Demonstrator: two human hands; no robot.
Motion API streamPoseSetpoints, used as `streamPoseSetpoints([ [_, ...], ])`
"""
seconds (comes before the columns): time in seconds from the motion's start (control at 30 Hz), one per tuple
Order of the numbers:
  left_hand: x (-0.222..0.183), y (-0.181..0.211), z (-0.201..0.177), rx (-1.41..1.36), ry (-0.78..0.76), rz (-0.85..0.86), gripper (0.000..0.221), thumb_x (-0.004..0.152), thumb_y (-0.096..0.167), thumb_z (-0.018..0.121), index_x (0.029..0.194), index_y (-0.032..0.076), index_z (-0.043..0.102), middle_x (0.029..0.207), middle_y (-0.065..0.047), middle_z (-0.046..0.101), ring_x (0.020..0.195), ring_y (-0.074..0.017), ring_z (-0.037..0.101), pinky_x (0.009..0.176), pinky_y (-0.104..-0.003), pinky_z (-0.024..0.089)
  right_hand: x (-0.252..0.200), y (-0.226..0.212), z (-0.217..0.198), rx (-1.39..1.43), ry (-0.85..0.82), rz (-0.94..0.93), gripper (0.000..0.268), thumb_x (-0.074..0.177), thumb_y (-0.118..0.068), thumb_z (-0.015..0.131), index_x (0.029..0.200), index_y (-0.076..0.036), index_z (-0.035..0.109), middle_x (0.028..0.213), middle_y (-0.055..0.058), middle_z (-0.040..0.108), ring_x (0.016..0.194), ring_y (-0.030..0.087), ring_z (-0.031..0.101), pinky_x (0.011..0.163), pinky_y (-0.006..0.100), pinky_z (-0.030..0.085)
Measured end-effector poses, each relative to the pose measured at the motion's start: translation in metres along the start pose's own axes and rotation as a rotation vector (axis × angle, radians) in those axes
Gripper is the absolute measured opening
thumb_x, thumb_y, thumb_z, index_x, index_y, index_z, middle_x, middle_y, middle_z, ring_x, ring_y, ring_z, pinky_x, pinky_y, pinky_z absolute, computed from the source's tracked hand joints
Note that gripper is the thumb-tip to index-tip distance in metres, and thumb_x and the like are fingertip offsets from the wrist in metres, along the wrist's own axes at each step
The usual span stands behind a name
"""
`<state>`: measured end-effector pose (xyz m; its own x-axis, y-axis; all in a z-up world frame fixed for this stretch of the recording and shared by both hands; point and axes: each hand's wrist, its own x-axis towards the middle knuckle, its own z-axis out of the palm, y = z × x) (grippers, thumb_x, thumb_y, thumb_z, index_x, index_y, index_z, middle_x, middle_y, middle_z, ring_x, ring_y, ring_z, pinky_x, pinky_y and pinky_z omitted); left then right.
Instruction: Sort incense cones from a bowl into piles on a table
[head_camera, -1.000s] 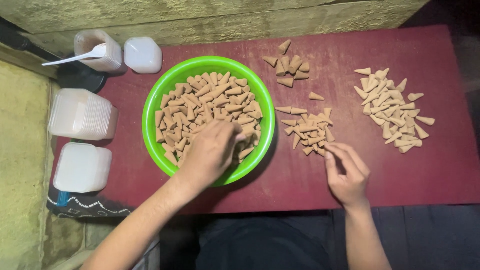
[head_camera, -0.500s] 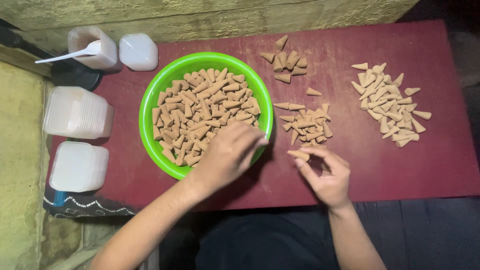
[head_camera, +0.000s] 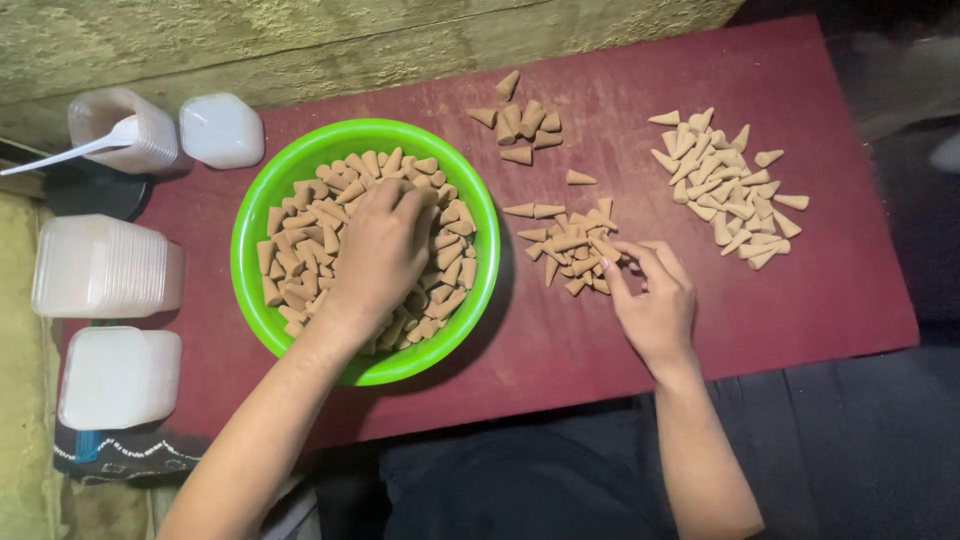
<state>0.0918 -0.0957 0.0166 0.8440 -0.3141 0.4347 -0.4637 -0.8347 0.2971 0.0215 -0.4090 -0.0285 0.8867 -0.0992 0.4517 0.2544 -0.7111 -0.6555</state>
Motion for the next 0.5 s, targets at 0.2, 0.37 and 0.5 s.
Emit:
streamPoseSetpoints([
  [0.2,-0.009,0.026,-0.040,-0.313,0.053,-0.141,0.015,0.098,0.003,0.070,0.112,0.003,0.074,0.103,-0.015,0.070,0.097,-0.0370,0.071,0.085,-0.044,0.057,0.000,0.000,-0.002,0.092,0.013,-0.020,0.022,0.092,0.002,0.081,0.114,-0.001,0.076,0.095,0.014,0.072,0.076,0.028,0.066,0.058,0.032,0.052],
  [0.37,-0.026,0.046,-0.049,-0.525,0.052,-0.195,0.018,0.092,0.008,0.076,0.110,0.010,0.078,0.105,-0.008,0.077,0.099,-0.0303,0.075,0.087,-0.041,0.058,0.001,-0.021,-0.009,0.154,0.021,-0.083,0.020,0.094,0.004,0.078,0.113,-0.001,0.076,0.094,0.012,0.074,0.073,0.026,0.066,0.057,0.031,0.052],
  [0.5,-0.037,0.074,-0.047,-0.690,0.027,-0.148,0.022,0.088,0.007,0.079,0.110,0.010,0.077,0.099,-0.010,0.078,0.091,-0.0309,0.077,0.080,-0.041,0.061,-0.005,-0.064,-0.007,0.397,-0.090,-0.185,0.030,0.082,0.002,0.081,0.111,-0.005,0.079,0.089,0.008,0.079,0.065,0.023,0.071,0.055,0.032,0.057],
])
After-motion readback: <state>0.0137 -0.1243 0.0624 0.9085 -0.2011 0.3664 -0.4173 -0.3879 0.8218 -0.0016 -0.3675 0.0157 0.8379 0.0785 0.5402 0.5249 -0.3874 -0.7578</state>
